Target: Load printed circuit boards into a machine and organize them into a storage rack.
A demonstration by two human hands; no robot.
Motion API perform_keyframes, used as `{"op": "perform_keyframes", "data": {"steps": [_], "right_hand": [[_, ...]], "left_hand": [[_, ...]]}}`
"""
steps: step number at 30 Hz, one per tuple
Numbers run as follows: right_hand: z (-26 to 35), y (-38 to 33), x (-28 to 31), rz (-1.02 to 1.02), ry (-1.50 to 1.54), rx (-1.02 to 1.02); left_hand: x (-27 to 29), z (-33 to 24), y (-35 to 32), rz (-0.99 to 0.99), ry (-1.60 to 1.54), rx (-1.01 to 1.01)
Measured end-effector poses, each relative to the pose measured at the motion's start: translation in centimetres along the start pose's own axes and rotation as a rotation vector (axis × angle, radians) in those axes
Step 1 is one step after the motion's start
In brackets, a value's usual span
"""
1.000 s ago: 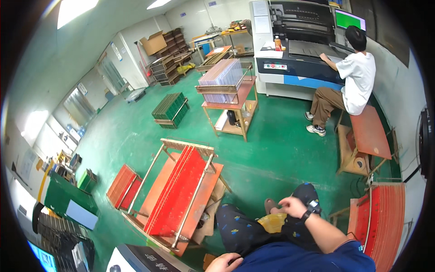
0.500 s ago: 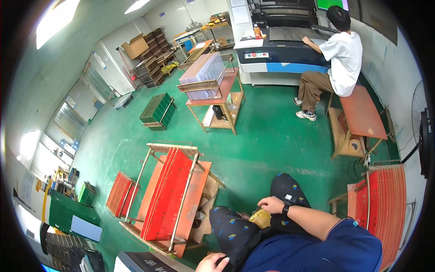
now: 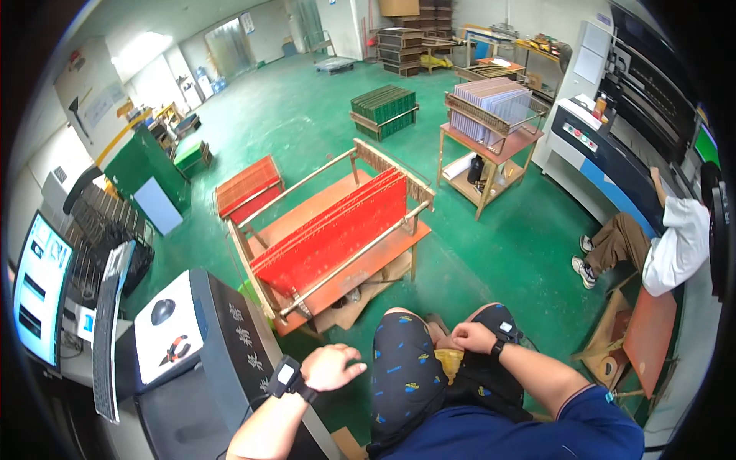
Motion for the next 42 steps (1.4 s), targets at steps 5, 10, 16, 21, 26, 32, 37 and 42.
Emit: {"op": "perform_keyframes", "data": {"steps": [5, 10, 16, 21, 26, 32, 37, 42], "right_hand": [[-0.1, 2.9, 0.6, 0.095, -0.17, 0.08], [0.9, 2.9, 1.4, -0.02, -0.165, 0.154], [1.4, -3.0, 9.1, -0.272, -0.212, 0.211], [-5.1, -17.4, 25.5, -0.703, -0.429, -0.254], [-5.7, -43.8, 33.5, -1.134, -0.781, -0.754], [-2.4, -69.6, 24.9, -1.27, -0.767, -1.589], [-4.7, -80.6, 12.4, -1.336, -0.708, -1.881], [-10.1, -81.6, -0.5, -1.541, -0.051, -1.97]], "left_hand": [[0.0, 2.5, -0.2, 0.023, 0.094, 0.177], [1.1, -1.9, -1.2, -0.012, 0.205, 0.099], [2.0, -5.7, -2.0, 0.03, -0.092, 0.053], [3.2, -6.2, -3.0, 0.011, -0.131, 0.087], [3.0, -5.3, 0.7, 0.134, -0.227, 0.13], [1.2, -5.6, 7.1, 0.245, -0.241, -0.017], [1.4, -6.6, 8.4, 0.277, -0.251, -0.081], [2.1, -6.4, 8.3, 0.27, -0.271, -0.1]]}}
Point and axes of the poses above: each hand's wrist, its own y-axis towards the middle knuckle, its own x-axis out of the back of the hand, z = x × y, the point moved 9 cm from there along y, towards the middle knuckle, and after that the axes turned 2 degrees about z, right-handed, at the moved point
